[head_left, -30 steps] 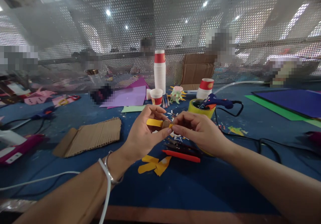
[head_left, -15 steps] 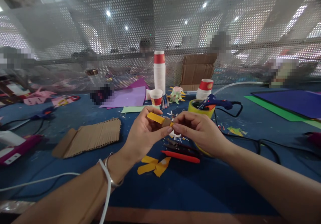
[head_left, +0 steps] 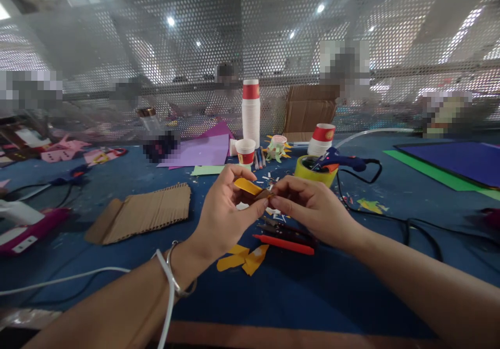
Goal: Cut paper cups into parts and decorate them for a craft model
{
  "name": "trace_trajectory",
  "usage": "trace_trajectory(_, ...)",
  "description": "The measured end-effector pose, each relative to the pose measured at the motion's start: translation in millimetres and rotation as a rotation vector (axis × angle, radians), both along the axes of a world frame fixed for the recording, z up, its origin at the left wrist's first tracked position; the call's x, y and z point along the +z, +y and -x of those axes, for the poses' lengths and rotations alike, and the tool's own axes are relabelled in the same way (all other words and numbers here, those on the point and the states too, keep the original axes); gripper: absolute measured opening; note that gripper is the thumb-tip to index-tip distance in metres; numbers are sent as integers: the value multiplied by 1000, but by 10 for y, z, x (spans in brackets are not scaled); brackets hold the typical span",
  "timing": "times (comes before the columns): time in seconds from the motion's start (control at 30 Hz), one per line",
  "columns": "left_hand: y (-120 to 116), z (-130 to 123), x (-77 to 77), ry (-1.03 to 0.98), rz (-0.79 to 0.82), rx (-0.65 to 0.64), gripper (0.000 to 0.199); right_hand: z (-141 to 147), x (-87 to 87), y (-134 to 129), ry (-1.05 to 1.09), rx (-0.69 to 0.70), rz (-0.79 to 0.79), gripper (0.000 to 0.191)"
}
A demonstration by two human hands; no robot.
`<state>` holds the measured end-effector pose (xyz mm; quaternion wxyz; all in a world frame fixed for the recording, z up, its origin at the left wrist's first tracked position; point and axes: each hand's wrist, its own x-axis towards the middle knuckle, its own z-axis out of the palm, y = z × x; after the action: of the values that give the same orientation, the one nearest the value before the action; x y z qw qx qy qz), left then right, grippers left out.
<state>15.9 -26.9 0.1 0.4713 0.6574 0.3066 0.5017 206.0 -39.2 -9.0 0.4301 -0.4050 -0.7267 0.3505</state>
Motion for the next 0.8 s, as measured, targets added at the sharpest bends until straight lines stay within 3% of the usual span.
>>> trace_trajectory(0.2,7,-4,7,-23,71,19,45,-4,22,-9,-13,-24,9,23)
trace_trajectory(0.47,40,-11,-31,-134,140,-65,41,-14,20,-10,5,-11,31,26)
trace_trajectory(0.8,34,-12,-10,-163,175,-13,40,-15,-4,8,15,-21,33,29)
